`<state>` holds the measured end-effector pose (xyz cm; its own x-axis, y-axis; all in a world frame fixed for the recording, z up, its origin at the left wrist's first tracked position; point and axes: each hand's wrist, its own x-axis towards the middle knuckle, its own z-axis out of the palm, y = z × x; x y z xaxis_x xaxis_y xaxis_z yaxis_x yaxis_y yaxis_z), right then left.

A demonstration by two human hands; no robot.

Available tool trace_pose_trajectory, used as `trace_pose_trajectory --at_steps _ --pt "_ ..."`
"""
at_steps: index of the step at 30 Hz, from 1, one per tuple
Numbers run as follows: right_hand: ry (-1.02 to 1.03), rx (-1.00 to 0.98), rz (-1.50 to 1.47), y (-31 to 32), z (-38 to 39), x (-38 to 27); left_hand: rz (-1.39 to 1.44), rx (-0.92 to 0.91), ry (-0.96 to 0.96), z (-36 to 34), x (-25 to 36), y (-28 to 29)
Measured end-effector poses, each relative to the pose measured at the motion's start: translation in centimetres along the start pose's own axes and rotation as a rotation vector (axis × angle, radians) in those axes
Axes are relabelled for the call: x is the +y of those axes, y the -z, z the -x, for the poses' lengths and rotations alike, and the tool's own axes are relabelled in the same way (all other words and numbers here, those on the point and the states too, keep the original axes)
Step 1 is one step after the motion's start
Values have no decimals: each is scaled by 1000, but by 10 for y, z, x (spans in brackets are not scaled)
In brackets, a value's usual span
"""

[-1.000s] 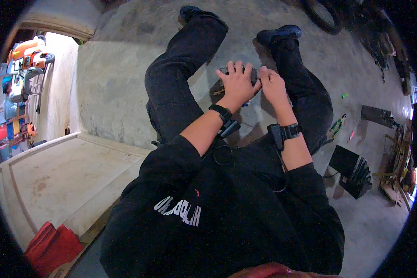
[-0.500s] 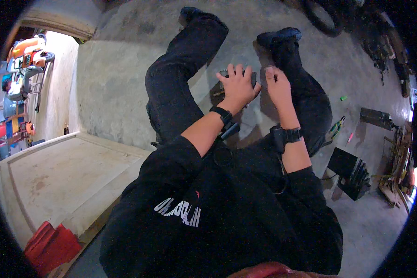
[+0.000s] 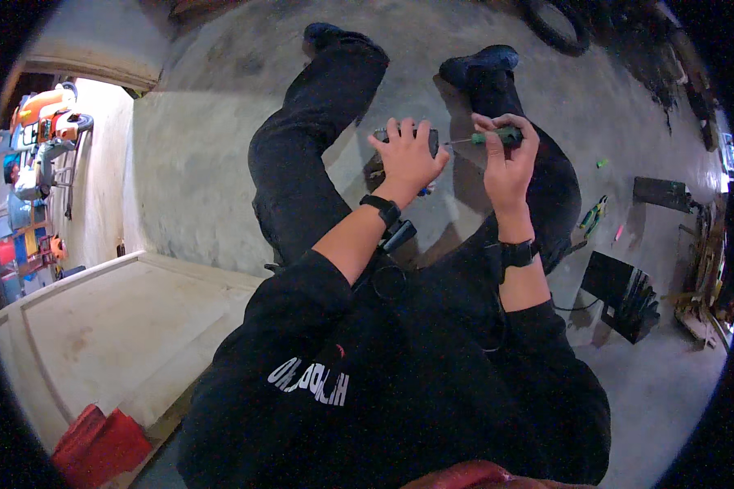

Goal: Connecting and assembling the wiring and casing for an electronic component, likely a motor controller.

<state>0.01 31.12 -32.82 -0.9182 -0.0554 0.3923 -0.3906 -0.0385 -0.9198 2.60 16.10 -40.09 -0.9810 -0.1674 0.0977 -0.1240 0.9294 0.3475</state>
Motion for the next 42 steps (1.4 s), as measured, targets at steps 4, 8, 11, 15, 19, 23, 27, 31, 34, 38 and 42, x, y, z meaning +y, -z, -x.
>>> trace_pose_trajectory --at_steps 4,8,11,15,19,23,27,31,34,38,42 --pt "19 -74 105 1 3 15 3 20 -5 -1 1 -1" --pt "27 -90 110 0 4 15 0 -5 -4 -2 2 1" --pt "80 -102 134 -2 3 16 -35 12 -9 -2 0 -3" --pt "74 -94 160 -5 3 15 -16 17 -12 -2 0 -1" --pt "96 -83 207 -5 4 17 -26 17 -6 -1 1 -1" --pt "150 -100 351 -3 1 13 -24 -10 4 -2 3 3" --pt "154 -63 290 -7 3 14 -17 -20 1 -2 0 4" --pt "80 -72 265 -7 5 13 -21 -40 9 -3 1 6" --pt "62 -106 263 -10 5 11 -11 -27 4 -2 0 5" --pt "104 -135 271 -13 6 8 -4 -68 10 -4 1 8" --pt "128 -132 269 -13 5 4 -4 -52 10 -4 0 8"
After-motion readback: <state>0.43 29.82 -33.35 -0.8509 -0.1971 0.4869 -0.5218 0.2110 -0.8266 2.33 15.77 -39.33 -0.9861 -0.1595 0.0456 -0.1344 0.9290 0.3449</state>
